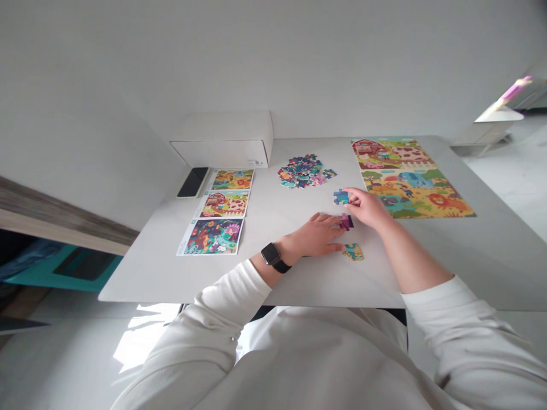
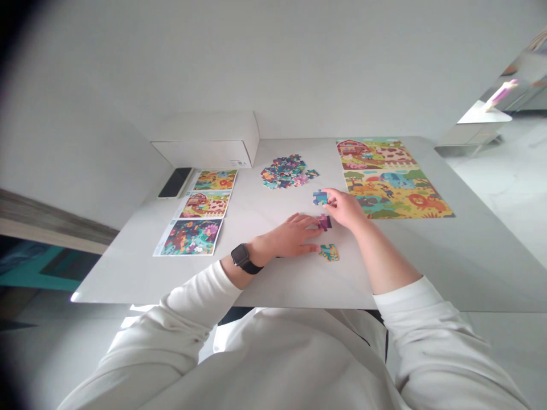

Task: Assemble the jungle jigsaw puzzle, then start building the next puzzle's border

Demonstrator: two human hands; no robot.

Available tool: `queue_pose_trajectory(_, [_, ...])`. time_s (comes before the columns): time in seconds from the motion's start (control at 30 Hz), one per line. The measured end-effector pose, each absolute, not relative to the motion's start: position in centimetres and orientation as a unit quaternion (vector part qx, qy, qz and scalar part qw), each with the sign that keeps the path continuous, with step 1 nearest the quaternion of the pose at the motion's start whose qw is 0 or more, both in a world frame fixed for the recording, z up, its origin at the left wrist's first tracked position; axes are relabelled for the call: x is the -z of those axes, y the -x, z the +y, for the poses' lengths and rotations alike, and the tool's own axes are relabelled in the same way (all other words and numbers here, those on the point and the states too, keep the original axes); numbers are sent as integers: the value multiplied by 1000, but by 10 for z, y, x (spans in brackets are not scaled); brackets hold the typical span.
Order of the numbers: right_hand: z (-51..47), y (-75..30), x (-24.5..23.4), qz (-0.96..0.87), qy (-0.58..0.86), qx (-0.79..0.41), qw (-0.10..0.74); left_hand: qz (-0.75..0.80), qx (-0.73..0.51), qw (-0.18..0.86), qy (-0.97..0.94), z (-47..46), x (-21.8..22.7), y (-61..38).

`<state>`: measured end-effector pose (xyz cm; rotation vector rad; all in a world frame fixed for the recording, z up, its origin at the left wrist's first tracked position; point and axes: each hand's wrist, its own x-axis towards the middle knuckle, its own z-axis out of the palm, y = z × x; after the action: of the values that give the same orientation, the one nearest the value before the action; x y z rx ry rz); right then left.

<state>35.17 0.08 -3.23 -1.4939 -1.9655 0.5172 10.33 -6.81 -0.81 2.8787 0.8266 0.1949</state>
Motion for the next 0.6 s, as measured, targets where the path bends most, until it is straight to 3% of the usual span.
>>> queue_pose_trajectory(0.6, [1, -358, 36, -747, 557, -200, 302, 259, -75, 61, -961, -74, 10, -101])
